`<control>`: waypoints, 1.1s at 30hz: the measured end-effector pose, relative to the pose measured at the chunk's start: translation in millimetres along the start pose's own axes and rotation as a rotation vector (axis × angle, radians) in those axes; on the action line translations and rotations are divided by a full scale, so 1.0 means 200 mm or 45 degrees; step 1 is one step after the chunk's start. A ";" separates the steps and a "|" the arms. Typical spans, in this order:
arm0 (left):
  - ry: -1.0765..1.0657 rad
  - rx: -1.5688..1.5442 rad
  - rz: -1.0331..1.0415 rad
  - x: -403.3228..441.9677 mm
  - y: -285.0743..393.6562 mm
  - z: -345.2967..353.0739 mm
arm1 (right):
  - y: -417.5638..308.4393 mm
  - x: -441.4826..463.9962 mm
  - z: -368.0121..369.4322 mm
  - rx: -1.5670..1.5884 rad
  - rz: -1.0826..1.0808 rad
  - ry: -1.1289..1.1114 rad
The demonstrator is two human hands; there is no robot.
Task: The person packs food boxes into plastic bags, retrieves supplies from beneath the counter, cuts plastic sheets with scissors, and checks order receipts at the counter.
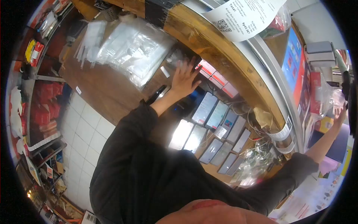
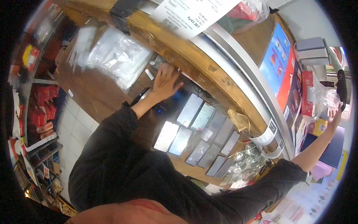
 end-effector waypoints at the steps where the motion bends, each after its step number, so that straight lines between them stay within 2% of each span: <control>1: -0.012 0.033 0.000 0.00 0.00 0.01 | 0.04 0.03 -0.03 0.011 0.017 0.003; 6: -0.151 0.006 -0.026 -0.01 0.03 -0.05 | 0.13 0.03 -0.05 0.165 0.099 0.021; 8: 0.041 -0.274 0.056 -0.07 0.04 -0.16 | 0.06 -0.20 0.06 0.016 0.140 -0.162; 9: 0.038 -0.271 0.069 -0.11 0.05 -0.23 | 0.03 -0.31 0.11 -0.056 0.164 -0.250; 11: -0.066 -0.554 0.017 -0.21 0.03 -0.36 | -0.01 -0.48 0.11 -0.054 0.192 -0.140; 14: -0.128 -0.733 0.002 -0.43 -0.04 -0.48 | -0.22 -0.87 0.20 -0.192 -0.320 0.084; 15: -0.167 -0.791 -0.008 -0.50 -0.08 -0.52 | -0.40 -1.24 0.37 -0.491 -0.675 0.027; 17: -0.183 -0.815 0.053 -0.66 -0.16 -0.59 | -0.53 -1.82 0.66 -0.372 -0.676 -0.015; 18: -0.178 -0.908 0.094 -0.74 -0.22 -0.61 | -0.49 -2.03 0.77 0.132 -0.388 -0.151; 19: -0.213 -0.841 0.083 -0.83 -0.26 -0.62 | -0.58 -2.32 0.99 -0.089 -0.428 -0.105; 20: -0.208 -1.000 0.136 -0.88 -0.32 -0.67 | -0.55 -2.47 1.12 -0.275 -0.574 -0.300; 21: -0.349 -1.124 0.085 -0.93 -0.38 -0.77 | -0.61 -2.65 1.34 -0.167 -0.621 -0.630; 22: -0.369 -1.063 0.087 -0.99 -0.46 -0.75 | -0.69 -2.86 1.56 -0.049 -0.616 -0.968; 23: -0.311 -1.028 0.031 -1.05 -0.55 -0.72 | -0.80 -3.07 1.76 -0.091 -0.643 -1.100; 25: -0.336 -1.045 0.137 -1.14 -0.68 -0.73 | -0.86 -3.34 2.12 0.134 -0.387 -1.373; 27: -0.296 -1.048 0.123 -1.23 -0.87 -0.90 | -0.96 -3.59 2.46 0.284 -0.247 -1.373; 29: -0.272 -1.025 0.116 -1.35 -1.09 -1.13 | -1.07 -3.84 2.77 0.435 -0.160 -1.489; 30: -0.404 -1.091 0.016 -1.41 -1.23 -1.22 | -1.15 -3.95 2.93 0.350 -0.288 -1.570; 31: -0.533 -1.162 -0.090 -1.48 -1.37 -1.30 | -1.21 -4.08 3.10 0.444 -0.244 -1.638; 33: -0.484 -1.114 -0.181 -1.65 -1.74 -1.41 | -1.30 -4.34 3.49 0.407 -0.321 -1.739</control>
Point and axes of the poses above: each hand's wrist, its own x-axis towards the middle knuckle, its own z-axis out of the palm, y = z × x, the point moved 4 cm from there along x, towards the middle knuckle, and after that the axes turned 5 degrees about -y, right-handed, at the moved point
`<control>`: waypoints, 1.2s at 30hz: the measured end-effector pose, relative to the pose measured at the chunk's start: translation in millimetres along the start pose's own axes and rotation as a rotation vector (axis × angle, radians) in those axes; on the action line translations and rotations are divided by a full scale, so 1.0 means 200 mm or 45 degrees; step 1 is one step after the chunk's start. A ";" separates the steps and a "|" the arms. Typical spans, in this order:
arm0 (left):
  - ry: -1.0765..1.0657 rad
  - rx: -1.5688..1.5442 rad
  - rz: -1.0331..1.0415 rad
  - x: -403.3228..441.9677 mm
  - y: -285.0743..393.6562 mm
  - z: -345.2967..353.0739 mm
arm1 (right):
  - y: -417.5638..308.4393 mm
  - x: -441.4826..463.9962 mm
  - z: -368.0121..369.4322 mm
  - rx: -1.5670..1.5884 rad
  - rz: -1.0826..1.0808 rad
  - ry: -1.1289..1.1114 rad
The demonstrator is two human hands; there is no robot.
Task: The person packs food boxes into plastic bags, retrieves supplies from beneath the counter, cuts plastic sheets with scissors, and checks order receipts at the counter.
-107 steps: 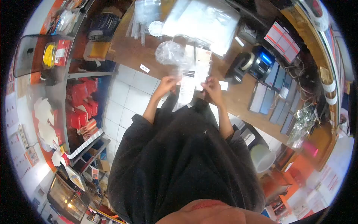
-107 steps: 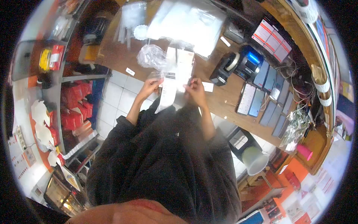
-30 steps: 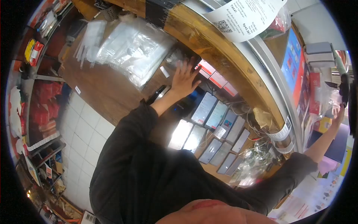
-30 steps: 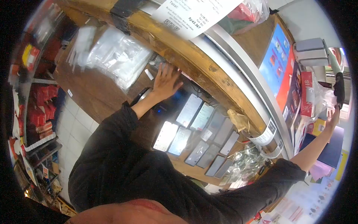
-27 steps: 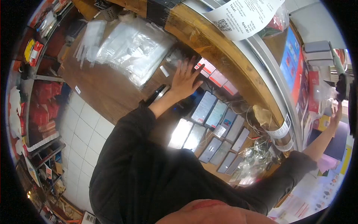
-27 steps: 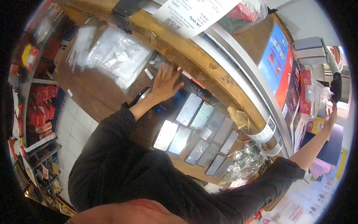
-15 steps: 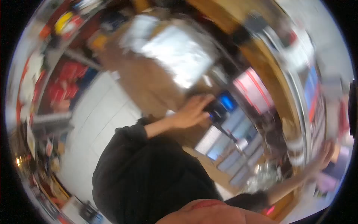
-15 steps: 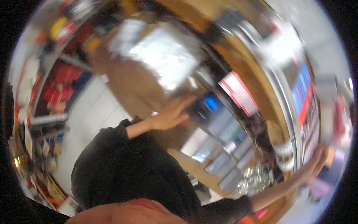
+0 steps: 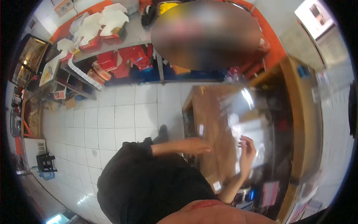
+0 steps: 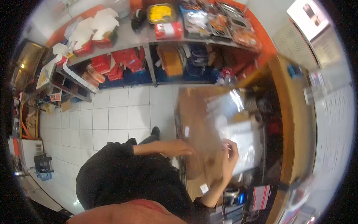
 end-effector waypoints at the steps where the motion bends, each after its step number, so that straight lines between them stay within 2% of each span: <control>1: 0.201 -0.051 -0.065 -0.09 -0.20 -0.15 | 0.02 0.16 0.17 -0.179 0.038 -0.035; 2: 0.408 -0.108 -0.128 -0.18 -0.34 -0.31 | 0.05 0.30 0.32 -0.362 0.070 -0.074; 4: 0.697 0.097 -0.131 -0.38 -0.43 -0.77 | 0.24 0.58 0.65 -1.141 -0.462 -0.379; 6: 1.173 0.531 -0.205 -0.49 -0.64 -1.19 | 0.34 0.74 0.94 -1.030 -0.491 -0.510; 8: 1.509 0.662 -0.143 -0.57 -0.65 -1.65 | 0.36 0.80 1.14 -0.928 -0.475 -0.617; 10: 1.620 0.736 -0.250 -0.58 -0.78 -2.10 | 0.45 0.82 1.23 -1.288 0.143 -0.768; 12: 1.466 0.705 -0.622 -0.58 -0.94 -2.47 | 0.60 0.75 1.25 -1.388 0.119 -0.784; 14: 1.383 1.133 -0.714 -0.53 -1.14 -2.75 | 0.59 0.74 1.27 -1.479 0.146 -0.754; 16: 1.114 1.091 -0.905 -0.48 -1.29 -2.93 | 0.45 0.70 1.26 -1.134 0.517 -0.863; 17: 0.986 1.063 -1.021 -0.46 -1.35 -2.98 | 0.48 0.70 1.24 -1.117 0.588 -0.796; 18: 0.949 1.121 -1.106 -0.45 -1.41 -3.03 | 0.53 0.70 1.25 -1.098 0.490 -0.774; 19: 0.899 1.123 -1.125 -0.44 -1.36 -3.06 | 0.53 0.68 1.25 -1.077 0.399 -0.739; 20: 0.813 1.109 -1.150 -0.44 -1.30 -3.09 | 0.54 0.67 1.24 -1.049 0.487 -0.648; 22: 0.779 1.193 -1.098 -0.39 -1.38 -3.14 | 0.50 0.69 1.29 -1.184 0.562 -0.729; 23: 0.773 1.243 -1.086 -0.38 -1.41 -3.17 | 0.54 0.69 1.29 -1.131 0.676 -0.609; 25: 0.806 1.297 -1.055 -0.37 -1.50 -3.20 | 0.63 0.65 1.31 -1.256 0.513 -0.651; 26: 0.835 1.309 -1.043 -0.37 -1.54 -3.21 | 0.61 0.63 1.29 -1.213 0.617 -0.559; 28: 0.927 1.287 -1.022 -0.39 -1.59 -3.24 | 0.54 0.66 1.26 -1.109 0.533 -0.673; 29: 0.968 1.242 -1.033 -0.41 -1.62 -3.26 | 0.57 0.64 1.24 -1.077 0.583 -0.612; 31: 1.056 1.064 -1.178 -0.49 -1.62 -3.22 | 0.65 0.62 1.23 -1.016 0.304 -0.553; 32: 1.104 0.957 -1.270 -0.52 -1.61 -3.20 | 0.65 0.61 1.20 -1.000 0.316 -0.528; 33: 1.097 0.975 -1.257 -0.58 -1.66 -3.22 | 0.62 0.63 1.14 -0.679 0.287 -0.298; 34: 1.167 0.798 -1.088 -0.63 -1.77 -3.27 | 0.59 0.64 1.06 -0.359 0.249 -0.078; 35: 1.230 0.622 -0.919 -0.67 -1.81 -3.28 | 0.58 0.62 0.98 -0.348 0.241 -0.070; 36: 1.228 0.635 -0.918 -0.70 -1.76 -3.25 | 0.57 0.57 0.85 -0.164 0.369 0.130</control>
Point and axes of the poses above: each hand's wrist, its own x-axis towards the middle knuckle, its own z-axis out of the palm, y = z × x, the point moved 4 cm from there along x, towards the middle knuckle, and after that the axes turned 5 degrees about -y, right-handed, at the moved point
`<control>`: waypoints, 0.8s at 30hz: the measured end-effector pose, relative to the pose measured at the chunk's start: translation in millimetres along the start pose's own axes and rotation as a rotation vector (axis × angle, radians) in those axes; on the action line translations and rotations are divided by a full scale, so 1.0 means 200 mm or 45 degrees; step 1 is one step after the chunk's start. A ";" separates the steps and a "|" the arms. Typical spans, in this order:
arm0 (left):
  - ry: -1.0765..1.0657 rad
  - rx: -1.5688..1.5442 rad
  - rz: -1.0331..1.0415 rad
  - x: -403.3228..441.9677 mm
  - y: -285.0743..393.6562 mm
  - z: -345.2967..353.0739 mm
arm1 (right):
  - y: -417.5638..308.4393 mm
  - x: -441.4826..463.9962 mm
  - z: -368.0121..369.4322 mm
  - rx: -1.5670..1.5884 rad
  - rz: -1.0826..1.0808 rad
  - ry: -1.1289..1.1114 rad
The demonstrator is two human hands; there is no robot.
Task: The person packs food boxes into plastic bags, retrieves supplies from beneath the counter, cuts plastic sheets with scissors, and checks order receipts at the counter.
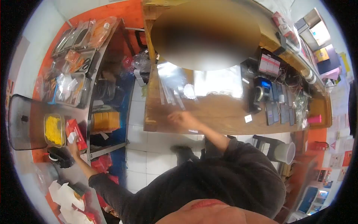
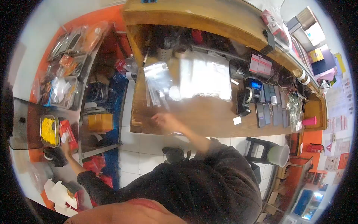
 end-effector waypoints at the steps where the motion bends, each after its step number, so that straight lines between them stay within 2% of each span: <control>1: -0.083 -0.208 -0.040 -0.09 0.01 -0.02 | 0.03 -0.04 -0.13 0.206 0.148 0.160; 3: -0.256 -0.611 -0.123 -0.34 0.11 -0.07 | 0.07 -0.17 -0.43 0.390 0.253 0.620; 4: -0.345 -0.810 -0.168 -0.51 0.23 -0.10 | 0.45 -0.21 -0.55 0.134 0.171 0.771; 5: -0.432 -1.009 -0.215 -0.67 0.35 -0.11 | 0.34 -0.32 -0.71 0.366 0.180 0.931; 7: -0.417 -1.101 -0.301 -1.04 0.61 -0.10 | 0.63 -0.40 -0.91 0.381 0.519 0.871; 9: -0.542 -1.198 -0.267 -1.28 0.67 0.06 | 0.69 -0.42 -1.06 0.332 0.523 0.790; 10: -0.646 -1.209 -0.466 -1.42 0.68 0.18 | 0.73 -0.42 -1.12 0.276 0.516 0.720; 11: -0.779 -1.046 -0.113 -1.60 1.01 0.27 | 0.80 -0.39 -1.18 0.277 0.516 0.695; 13: -0.850 -0.783 0.624 -2.00 1.66 0.42 | 0.81 -0.34 -1.28 -0.375 -0.145 0.904; 14: -0.854 -0.471 0.922 -2.10 1.80 0.57 | 0.86 -0.35 -1.32 -0.355 -0.150 0.890; 15: -0.880 -0.476 1.000 -2.29 1.99 0.68 | 0.89 -0.33 -1.33 -0.470 -0.158 0.683; 16: -1.152 -0.283 1.072 -2.45 2.32 0.76 | 0.92 -0.32 -1.34 -0.587 -0.172 0.479; 17: -1.126 -0.078 1.171 -2.57 2.39 0.90 | 0.82 -0.35 -1.35 -0.537 -0.052 0.450; 18: -1.101 0.128 1.263 -2.68 2.41 1.06 | 0.84 -0.33 -1.36 -0.529 -0.063 0.447; 20: -0.951 0.329 1.607 -2.88 2.43 1.33 | 0.90 -0.32 -1.37 -0.715 -0.189 0.498; 21: -1.059 0.483 1.685 -2.94 2.42 1.48 | 0.98 -0.29 -1.36 -0.654 -0.183 0.512; 22: -1.064 0.493 1.675 -2.97 2.48 1.48 | 1.02 -0.27 -1.36 -0.642 -0.185 0.506; 24: -1.052 0.655 1.707 -3.03 2.62 1.45 | 1.05 -0.29 -1.38 -0.766 -0.412 0.645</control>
Point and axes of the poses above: each hand's wrist, its own x-axis towards the middle knuckle, its own z-axis out of the palm, y = z × x, the point moved 4 cm from there along x, towards the middle knuckle, and after that the axes turned 5 degrees about -y, right-handed, at the moved point
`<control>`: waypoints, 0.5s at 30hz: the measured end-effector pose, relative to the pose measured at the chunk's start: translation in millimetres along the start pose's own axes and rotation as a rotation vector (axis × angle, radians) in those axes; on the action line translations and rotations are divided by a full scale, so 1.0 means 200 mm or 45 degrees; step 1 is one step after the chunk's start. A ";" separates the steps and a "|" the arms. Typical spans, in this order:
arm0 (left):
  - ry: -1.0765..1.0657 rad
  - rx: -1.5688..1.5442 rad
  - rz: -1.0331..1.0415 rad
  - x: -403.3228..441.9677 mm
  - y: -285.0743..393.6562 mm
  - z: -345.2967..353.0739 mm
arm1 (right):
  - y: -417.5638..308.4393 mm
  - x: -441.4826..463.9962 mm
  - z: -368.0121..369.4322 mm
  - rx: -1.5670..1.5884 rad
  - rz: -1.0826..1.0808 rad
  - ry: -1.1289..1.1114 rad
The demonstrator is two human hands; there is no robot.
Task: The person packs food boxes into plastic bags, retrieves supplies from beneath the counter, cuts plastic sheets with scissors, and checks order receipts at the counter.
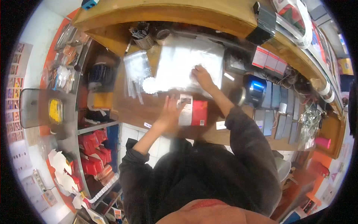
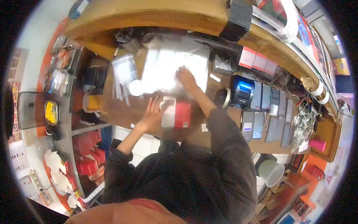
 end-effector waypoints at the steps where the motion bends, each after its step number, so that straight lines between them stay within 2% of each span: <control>1: -0.012 -0.079 -0.032 0.04 -0.01 0.01 | 0.01 0.01 0.01 0.057 0.064 -0.076; 2: -0.020 -0.075 -0.049 0.09 -0.01 0.00 | 0.03 0.01 0.02 0.075 0.057 -0.077; 4: 0.180 -0.573 0.049 0.22 0.01 -0.06 | 0.07 0.03 0.05 0.295 0.151 -0.089; 5: 0.173 -0.569 0.033 0.33 -0.01 0.00 | 0.03 0.02 0.04 0.312 0.147 -0.091; 7: 0.042 -0.650 -0.159 0.53 -0.07 0.20 | -0.04 0.04 -0.08 0.456 0.382 -0.032; 8: 0.041 -0.643 -0.143 0.54 -0.07 0.18 | -0.18 0.08 -0.30 0.657 0.311 -0.126; 9: -0.154 -0.490 -0.209 0.57 -0.06 0.18 | -0.33 0.08 -0.49 0.843 0.252 -0.211; 10: -0.354 -0.323 -0.247 0.59 -0.04 0.16 | -0.33 -0.02 -0.34 0.561 0.216 -0.048; 11: -0.368 -0.261 -0.232 0.54 -0.03 0.17 | -0.50 -0.09 -0.44 0.817 0.190 -0.040; 14: -0.171 -0.513 -0.177 0.28 -0.03 0.10 | -0.84 -0.20 -0.88 1.574 0.218 -0.272; 15: -0.064 -0.725 -0.149 0.21 -0.03 0.06 | -0.81 -0.28 -0.94 1.538 0.265 -0.211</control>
Point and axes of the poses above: each hand's wrist, its own x-axis towards the middle knuckle, its own z-axis out of the palm, y = z × x, the point moved 4 cm from there along x, towards the middle knuckle, and after that the axes turned 5 degrees about -y, right-handed, at the moved point
